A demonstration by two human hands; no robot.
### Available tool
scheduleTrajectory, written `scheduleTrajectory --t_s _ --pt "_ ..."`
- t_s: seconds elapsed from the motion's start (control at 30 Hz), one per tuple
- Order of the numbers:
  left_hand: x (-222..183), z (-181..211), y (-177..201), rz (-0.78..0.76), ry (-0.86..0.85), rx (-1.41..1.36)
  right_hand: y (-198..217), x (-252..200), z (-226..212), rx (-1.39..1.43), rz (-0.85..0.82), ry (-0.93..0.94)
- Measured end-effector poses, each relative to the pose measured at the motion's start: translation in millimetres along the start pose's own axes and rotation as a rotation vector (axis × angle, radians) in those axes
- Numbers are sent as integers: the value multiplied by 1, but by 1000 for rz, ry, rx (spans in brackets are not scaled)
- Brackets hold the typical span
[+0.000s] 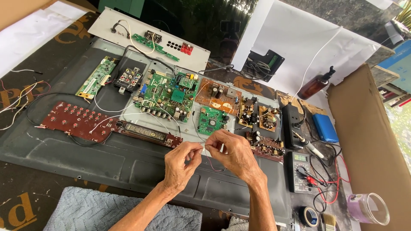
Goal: Connecting and organizing internal wiring on various circuit boards of a disassembled television.
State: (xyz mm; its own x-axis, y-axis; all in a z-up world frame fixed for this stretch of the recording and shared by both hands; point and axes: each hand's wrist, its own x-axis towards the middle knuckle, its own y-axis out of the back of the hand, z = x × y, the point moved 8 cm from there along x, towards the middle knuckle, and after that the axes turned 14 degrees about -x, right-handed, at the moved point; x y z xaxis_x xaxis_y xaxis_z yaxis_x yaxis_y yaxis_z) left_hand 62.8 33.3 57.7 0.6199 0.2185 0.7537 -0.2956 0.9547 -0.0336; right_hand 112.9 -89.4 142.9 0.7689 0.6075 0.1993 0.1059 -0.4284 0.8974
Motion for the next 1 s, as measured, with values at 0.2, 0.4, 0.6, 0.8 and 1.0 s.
scheduleTrajectory --t_s 0.2,0.4,0.6,0.8,1.0 --pt "-2 -3 0 13 -8 9 -1 -1 4 5 9 -1" --pt "-8 -17 2 118 32 -8 10 1 -2 -21 139 -25" --pt "-8 -18 3 127 32 -12 22 0 -6 31 278 -5" --pt "-9 -20 2 124 41 -2 20 2 -5 60 289 16" --pt "-11 -22 1 120 34 15 9 2 -19 33 95 78"
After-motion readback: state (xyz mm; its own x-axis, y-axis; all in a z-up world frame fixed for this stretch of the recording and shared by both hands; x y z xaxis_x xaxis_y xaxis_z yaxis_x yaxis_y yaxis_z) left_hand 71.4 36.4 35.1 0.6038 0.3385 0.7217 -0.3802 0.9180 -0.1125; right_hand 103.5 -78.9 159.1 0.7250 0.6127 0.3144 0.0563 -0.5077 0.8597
